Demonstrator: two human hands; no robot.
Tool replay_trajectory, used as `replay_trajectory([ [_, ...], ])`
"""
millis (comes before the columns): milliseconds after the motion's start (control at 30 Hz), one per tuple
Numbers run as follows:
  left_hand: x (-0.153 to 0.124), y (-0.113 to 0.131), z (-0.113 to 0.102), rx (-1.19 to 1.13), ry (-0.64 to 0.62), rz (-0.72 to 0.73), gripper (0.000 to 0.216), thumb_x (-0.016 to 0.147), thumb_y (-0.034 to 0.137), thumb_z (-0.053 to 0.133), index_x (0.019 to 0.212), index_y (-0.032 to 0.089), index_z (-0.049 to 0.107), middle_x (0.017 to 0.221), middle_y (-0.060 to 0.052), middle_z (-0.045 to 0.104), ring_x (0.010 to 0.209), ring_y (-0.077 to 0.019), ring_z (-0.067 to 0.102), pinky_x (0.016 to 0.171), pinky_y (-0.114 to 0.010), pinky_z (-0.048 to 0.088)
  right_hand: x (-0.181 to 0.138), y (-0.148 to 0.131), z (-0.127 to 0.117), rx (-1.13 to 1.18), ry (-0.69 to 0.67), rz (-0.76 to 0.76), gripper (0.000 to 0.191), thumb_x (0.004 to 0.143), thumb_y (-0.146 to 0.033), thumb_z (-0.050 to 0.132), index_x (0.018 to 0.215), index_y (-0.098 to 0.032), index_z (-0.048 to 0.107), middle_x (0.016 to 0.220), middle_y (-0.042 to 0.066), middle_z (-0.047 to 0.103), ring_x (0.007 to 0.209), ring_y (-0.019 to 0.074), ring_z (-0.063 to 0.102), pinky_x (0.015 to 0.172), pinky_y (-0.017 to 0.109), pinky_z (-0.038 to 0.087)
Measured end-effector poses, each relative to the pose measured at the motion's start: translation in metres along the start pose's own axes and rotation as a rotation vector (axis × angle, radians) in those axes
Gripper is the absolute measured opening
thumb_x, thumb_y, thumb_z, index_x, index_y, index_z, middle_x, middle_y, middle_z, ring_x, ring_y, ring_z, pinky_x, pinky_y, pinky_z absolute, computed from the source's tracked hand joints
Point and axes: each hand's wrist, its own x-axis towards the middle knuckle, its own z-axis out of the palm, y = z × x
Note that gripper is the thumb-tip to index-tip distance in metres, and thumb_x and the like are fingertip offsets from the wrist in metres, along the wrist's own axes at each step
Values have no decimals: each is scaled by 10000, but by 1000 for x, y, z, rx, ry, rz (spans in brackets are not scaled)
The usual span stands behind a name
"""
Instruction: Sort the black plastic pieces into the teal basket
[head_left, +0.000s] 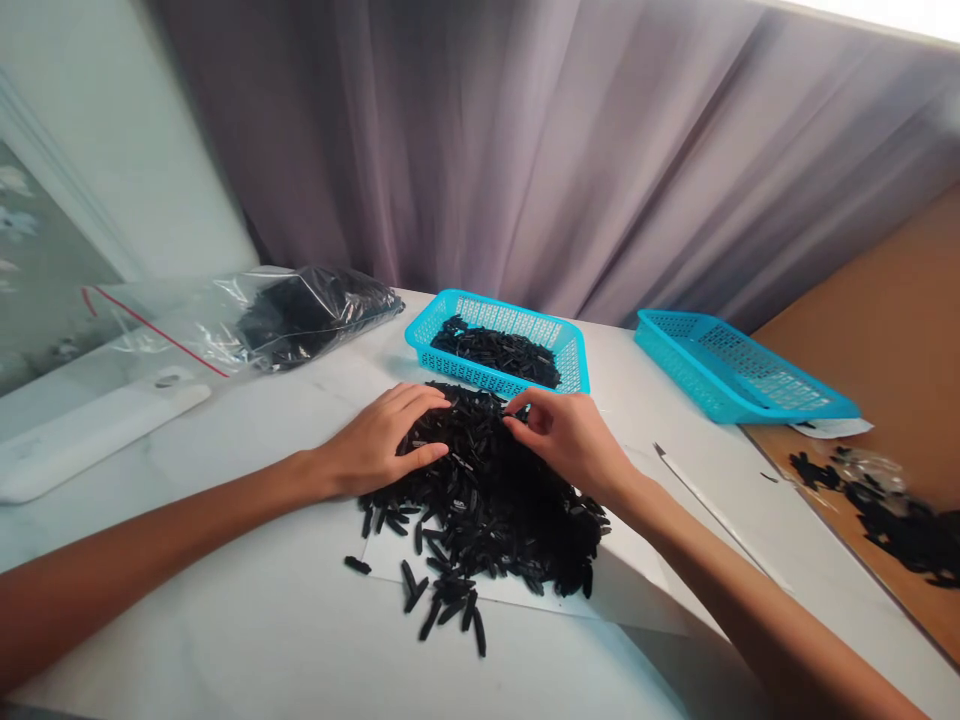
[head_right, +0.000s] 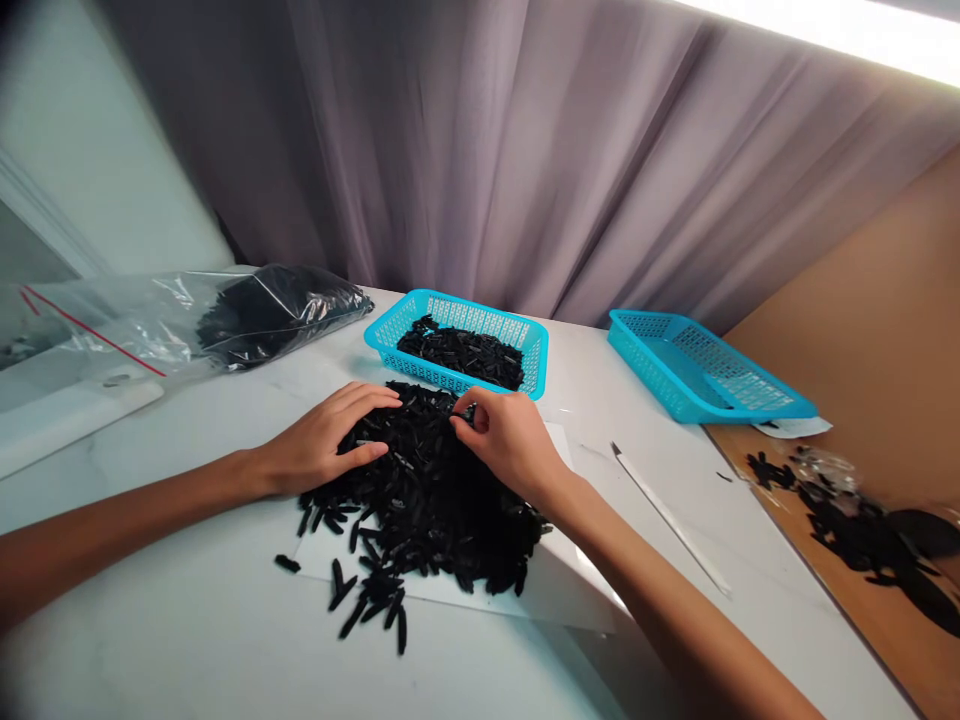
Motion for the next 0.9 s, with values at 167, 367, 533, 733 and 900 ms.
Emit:
replay_trajectory([
  [167, 15, 34, 6, -213, 118, -52, 299, 948, 410, 579, 1175, 220, 619, 1183, -59, 666, 1134, -226, 598, 1019, -416, 479, -23, -6, -3, 102, 167, -126, 128, 897, -304, 661, 932, -207, 737, 628, -33, 567, 558, 114, 512, 567, 242, 405],
  [367, 39, 64, 20, -633, 115, -237, 207, 887, 379, 672, 906, 173, 689, 898, -34, 729, 840, -167, 683, 804, -309, 554, -38, -15, -1, -90, 452, -311, 178, 956, -255, 579, 915, -211, 747, 877, 47, 734, 655, 126, 651, 540, 246, 425],
  [533, 45, 65, 18, -688, 140, -276, 153, 849, 319, 716, 879, 170, 734, 863, -27, 739, 813, -152, 692, 792, -280, 556, -39, -14, -6, 46, 428, -245, 87, 925, -229, 644, 902, -209, 726, 865, 21, 763, 628, 125, 644, 545, 252, 419],
  [733, 43, 65, 16, -735, 116, -320, 193, 854, 361, 715, 871, 173, 752, 862, -25, 753, 817, -153, 699, 792, -273, 553, -37, -13, -14, 351, 348, -82, 56, 845, -282, 730, 858, -231, 750, 647, -21, 682, 467, 102, 444, 498, 256, 366],
  [900, 41, 69, 11, -750, 119, -337, 208, 847, 377, 720, 851, 172, 760, 852, -31, 761, 802, -161, 705, 771, -274, 562, -40, -16, -22, 502, 310, 21, 86, 825, -306, 741, 814, -226, 770, 547, -40, 584, 445, 90, 336, 455, 257, 271],
])
